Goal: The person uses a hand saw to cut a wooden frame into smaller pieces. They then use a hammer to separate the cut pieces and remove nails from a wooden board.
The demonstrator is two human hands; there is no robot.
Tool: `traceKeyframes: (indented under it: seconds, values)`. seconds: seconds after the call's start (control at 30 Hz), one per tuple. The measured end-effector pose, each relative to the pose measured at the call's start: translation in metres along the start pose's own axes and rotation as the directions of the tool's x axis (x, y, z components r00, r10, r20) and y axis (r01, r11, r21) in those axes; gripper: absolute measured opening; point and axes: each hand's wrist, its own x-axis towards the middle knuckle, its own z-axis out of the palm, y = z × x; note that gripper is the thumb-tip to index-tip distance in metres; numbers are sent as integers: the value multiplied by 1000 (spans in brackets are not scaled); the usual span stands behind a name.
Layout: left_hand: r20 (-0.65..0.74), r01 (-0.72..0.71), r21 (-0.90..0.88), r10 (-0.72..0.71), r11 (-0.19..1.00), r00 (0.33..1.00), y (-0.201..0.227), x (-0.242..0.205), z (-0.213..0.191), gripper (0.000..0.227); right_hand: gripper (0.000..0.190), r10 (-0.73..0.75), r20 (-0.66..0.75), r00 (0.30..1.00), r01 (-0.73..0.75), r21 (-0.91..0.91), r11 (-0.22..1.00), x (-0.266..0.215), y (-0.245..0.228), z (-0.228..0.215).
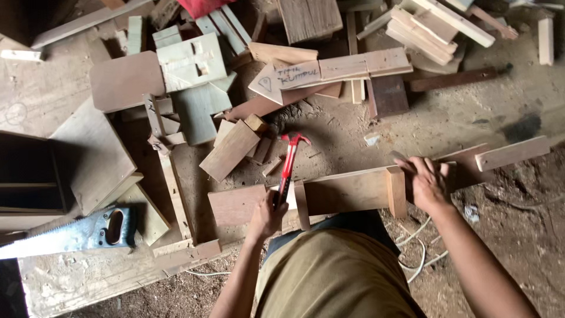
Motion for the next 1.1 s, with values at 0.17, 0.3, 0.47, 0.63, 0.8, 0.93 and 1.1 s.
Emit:
traceKeyframes:
  seconds: [0.17,0.3,0.47,0.63,0.8,0.93,1.1]
  values:
    - [-38,30,9,-30,1000,999,11,-10,2,25,94,-67,73,995,74,-95,993,58,11,7]
    - [-150,83,-116,-100,990,984,35,-25,10,22,51,-214,-31,976,212,-61,975,93,23,20]
    - [-240,90,-204,-139,975,961,79,-30,29,23,33,-171,-606,777,518,460,721,105,-2,-1]
    - [-148,44,-225,-79,973,986,119,-11,66,28,44,-518,-6,855,58,995,84,65,-97,-6]
    - [-195,-191,125,213,974,957,131,-5,81,44,27,-462,-146,875,171,985,14,52,-141,-10]
    - [-279,-100,-7,94,995,956,90,8,46,23,18,-275,-64,959,105,985,138,80,-125,-17]
    - [-413,123,659,220,742,884,13,32,-27,55,32,-256,-79,964,197,855,479,81,-112,-8]
